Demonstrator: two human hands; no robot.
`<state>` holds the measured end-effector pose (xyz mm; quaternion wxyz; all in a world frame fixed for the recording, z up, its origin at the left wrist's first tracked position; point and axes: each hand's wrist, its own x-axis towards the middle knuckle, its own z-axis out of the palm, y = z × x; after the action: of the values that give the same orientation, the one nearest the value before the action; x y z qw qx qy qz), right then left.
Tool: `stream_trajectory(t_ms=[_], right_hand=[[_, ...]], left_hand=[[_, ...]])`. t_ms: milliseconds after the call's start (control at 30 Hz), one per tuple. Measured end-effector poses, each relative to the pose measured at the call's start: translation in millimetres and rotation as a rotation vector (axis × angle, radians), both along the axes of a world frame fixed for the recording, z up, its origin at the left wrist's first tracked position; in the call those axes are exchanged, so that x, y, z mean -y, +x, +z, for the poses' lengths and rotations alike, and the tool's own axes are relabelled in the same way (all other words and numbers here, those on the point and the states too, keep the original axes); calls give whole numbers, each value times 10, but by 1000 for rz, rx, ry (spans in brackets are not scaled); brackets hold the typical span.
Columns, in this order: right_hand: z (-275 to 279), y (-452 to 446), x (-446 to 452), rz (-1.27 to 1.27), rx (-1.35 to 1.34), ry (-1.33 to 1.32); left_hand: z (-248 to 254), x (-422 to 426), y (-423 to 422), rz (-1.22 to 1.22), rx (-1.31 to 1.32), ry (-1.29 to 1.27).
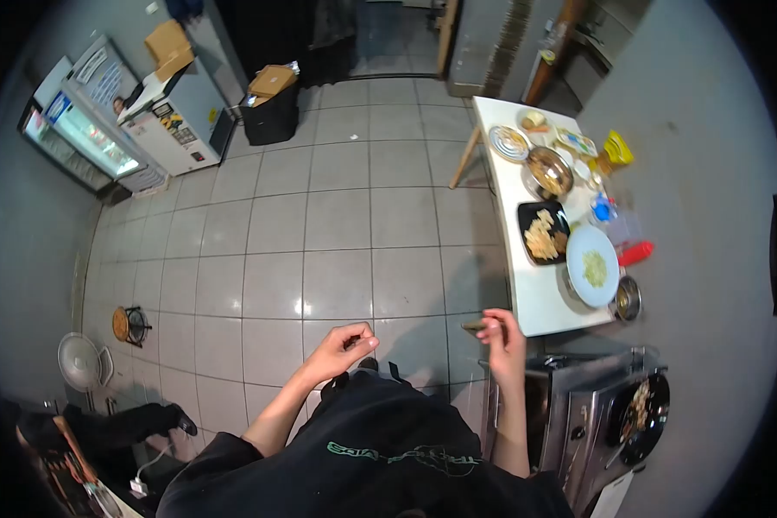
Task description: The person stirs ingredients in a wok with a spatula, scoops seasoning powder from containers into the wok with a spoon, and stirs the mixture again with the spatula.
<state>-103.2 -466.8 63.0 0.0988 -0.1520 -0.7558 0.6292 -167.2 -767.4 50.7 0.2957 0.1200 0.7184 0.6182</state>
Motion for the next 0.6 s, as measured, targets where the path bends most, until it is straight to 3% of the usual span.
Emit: stream_trajectory(t_ms=[233,300,333,367,500,600], right_hand=[[247,-381,-154,-58,104,14],[-23,-399,-403,-141,94,123],[-133,-434,-513,-122,179,164],[-366,-485,-628,-99,60,235],[-614,-556,-901,19,425,61],[-642,-500,-1240,176,427,13]], left_hand=[[-124,-3,-262,10,81,68],[-233,-91,-284,83,147,59],[-320,-206,-279,56,114,91],[-428,-293,-169,4,100,139],[-795,-828,-84,-37,232,85],[-634,-1123,-43,-42,310,89]])
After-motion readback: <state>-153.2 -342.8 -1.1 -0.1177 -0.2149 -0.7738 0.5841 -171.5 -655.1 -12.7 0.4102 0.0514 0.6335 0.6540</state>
